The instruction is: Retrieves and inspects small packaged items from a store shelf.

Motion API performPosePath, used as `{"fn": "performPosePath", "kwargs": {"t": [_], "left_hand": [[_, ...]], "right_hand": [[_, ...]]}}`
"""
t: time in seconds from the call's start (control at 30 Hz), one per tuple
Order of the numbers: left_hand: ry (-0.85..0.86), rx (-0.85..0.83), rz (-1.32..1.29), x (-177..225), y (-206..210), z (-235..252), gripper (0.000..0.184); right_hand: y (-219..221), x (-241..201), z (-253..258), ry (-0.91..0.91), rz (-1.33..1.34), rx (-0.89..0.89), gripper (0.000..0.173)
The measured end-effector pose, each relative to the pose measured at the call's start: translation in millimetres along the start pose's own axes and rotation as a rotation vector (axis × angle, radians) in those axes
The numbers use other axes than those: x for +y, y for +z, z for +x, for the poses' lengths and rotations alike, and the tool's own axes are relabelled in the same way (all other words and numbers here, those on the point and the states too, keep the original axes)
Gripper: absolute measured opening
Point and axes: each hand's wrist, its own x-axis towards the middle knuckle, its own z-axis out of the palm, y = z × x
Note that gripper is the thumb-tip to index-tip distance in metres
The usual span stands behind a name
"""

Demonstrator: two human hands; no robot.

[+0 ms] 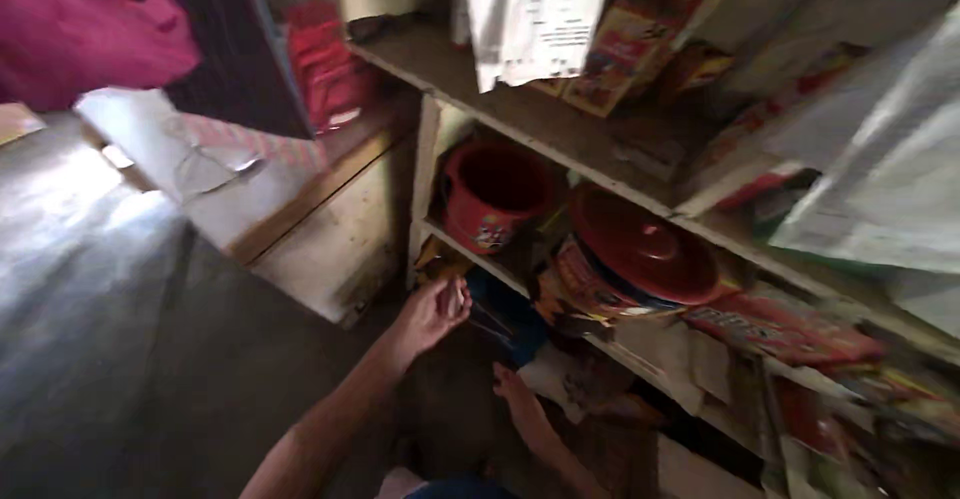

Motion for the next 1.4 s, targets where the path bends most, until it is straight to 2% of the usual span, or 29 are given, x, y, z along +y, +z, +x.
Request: {"fn": "performPosePath", "kwargs": {"t": [0.17,0.27,0.4,0.53,0.63,0.7,0.8,0.9,0.97,1.07,1.13,1.2,1.27,1.33,1.4], "left_hand": [[0.216,0.037,0.258,74,76,98,0.029],[0.310,0.154,0.392,88,107,161,0.026],[0.377,0.250,0.868,87,117,216,0.040],[0.322,0.216,1.101,79,121,219,0.044],[0.390,0.308,1.274,73,129,212,0.046],[0.466,0.347,1.352,74,133,204,0.054],[0.528,0.343,1.330,78,124,204,0.060],[0.511,0.368,1.418,75,122,191,0.052],[0.456,0.369,1.697,72,129,175,0.043],[0.213,0.209,2.180,57,160,132,0.039],[0.071,-0.025,2.294,38,191,91,0.037],[0.063,-0.283,2.305,10,235,41,0.036],[0.253,-0.530,2.266,-18,272,-5,0.033],[0.648,-0.744,2.170,-48,299,-35,0.032],[0.997,-0.836,2.070,-76,323,-46,0.034]], "right_hand": [[-37,40,-26,0.088,0.124,0.046,0.042],[-59,52,-49,0.072,0.256,0.146,0.041],[-103,50,-87,-0.041,0.258,0.264,0.039],[-147,53,-128,-0.211,0.292,0.481,0.037],[-182,47,-155,-0.337,0.264,0.658,0.036],[-205,36,-168,-0.438,0.149,0.803,0.035],[-244,17,-179,-0.593,-0.165,1.045,0.035],[-284,-3,-178,-0.659,-0.390,1.233,0.034],[-308,-16,-176,-0.629,-0.439,1.243,0.041],[-339,-32,-169,-0.574,-0.452,1.221,0.055],[-355,-36,-159,-0.582,-0.486,1.231,0.057],[-368,-35,-148,-0.612,-0.522,1.240,0.053],[-374,-32,-139,-0.630,-0.529,1.218,0.046],[-378,-29,-132,-0.662,-0.525,1.203,0.041],[-383,-25,-124,-0.744,-0.529,1.243,0.036]]}}
